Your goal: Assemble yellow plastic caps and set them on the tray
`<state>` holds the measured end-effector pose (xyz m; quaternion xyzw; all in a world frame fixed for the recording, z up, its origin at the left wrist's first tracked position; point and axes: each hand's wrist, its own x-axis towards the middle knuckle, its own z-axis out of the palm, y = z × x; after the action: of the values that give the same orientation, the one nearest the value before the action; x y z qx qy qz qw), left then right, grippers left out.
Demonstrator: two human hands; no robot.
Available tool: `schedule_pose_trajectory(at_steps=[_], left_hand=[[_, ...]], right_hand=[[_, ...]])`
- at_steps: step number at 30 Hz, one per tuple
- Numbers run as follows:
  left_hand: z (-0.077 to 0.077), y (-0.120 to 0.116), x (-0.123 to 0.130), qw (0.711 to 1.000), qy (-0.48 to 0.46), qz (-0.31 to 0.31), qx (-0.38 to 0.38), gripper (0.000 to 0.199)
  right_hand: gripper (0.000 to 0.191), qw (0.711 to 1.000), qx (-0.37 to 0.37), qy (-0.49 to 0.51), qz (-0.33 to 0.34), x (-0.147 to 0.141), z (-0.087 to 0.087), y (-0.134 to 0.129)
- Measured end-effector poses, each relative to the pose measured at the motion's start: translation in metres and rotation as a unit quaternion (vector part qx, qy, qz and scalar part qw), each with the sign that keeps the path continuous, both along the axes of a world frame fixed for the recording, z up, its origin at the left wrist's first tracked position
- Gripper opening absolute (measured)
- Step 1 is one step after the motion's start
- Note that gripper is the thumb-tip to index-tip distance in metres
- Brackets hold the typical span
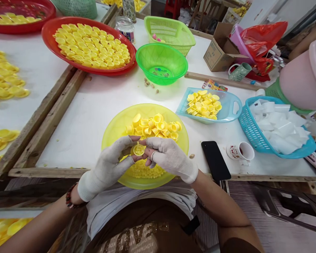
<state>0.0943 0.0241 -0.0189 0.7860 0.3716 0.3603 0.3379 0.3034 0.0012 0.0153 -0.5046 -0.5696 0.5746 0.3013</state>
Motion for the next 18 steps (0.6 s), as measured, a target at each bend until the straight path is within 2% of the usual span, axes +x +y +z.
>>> schedule_pose_trajectory(at_steps=[2, 4, 6, 8, 10, 12, 15, 17, 18], left_hand=[[0.002, 0.001, 0.000, 0.998, -0.040, -0.008, -0.043, 0.032], [0.006, 0.002, -0.001, 0.996, -0.066, -0.005, -0.064, 0.027], [0.010, 0.001, -0.003, 0.993, -0.081, 0.009, -0.081, 0.023], [0.015, 0.001, -0.007, 0.991, -0.088, 0.024, -0.100, 0.021], [0.018, 0.003, -0.016, 0.990, -0.093, 0.040, -0.102, 0.022], [0.020, 0.008, -0.029, 0.989, -0.102, 0.060, -0.091, 0.024], [0.020, 0.014, -0.055, 0.985, -0.116, 0.098, -0.087, 0.026], [0.021, 0.016, -0.074, 0.982, -0.100, 0.139, -0.078, 0.027], [0.022, 0.018, -0.085, 0.981, -0.083, 0.163, -0.070, 0.028]], right_hand=[[0.035, 0.999, 0.018, -0.041, 0.014, 0.007, 0.001, 0.001], [0.034, 0.981, 0.095, -0.164, 0.041, 0.016, 0.001, 0.004], [0.035, 0.920, 0.207, -0.330, 0.041, 0.026, -0.002, 0.009], [0.038, 0.835, 0.290, -0.466, 0.023, 0.034, -0.006, 0.017], [0.039, 0.766, 0.327, -0.553, 0.036, 0.039, -0.009, 0.027], [0.035, 0.717, 0.362, -0.592, 0.064, 0.041, -0.011, 0.038], [0.029, 0.680, 0.410, -0.603, 0.075, 0.043, -0.011, 0.047], [0.027, 0.679, 0.429, -0.592, 0.065, 0.043, -0.010, 0.046], [0.026, 0.688, 0.437, -0.576, 0.061, 0.042, -0.010, 0.044]])
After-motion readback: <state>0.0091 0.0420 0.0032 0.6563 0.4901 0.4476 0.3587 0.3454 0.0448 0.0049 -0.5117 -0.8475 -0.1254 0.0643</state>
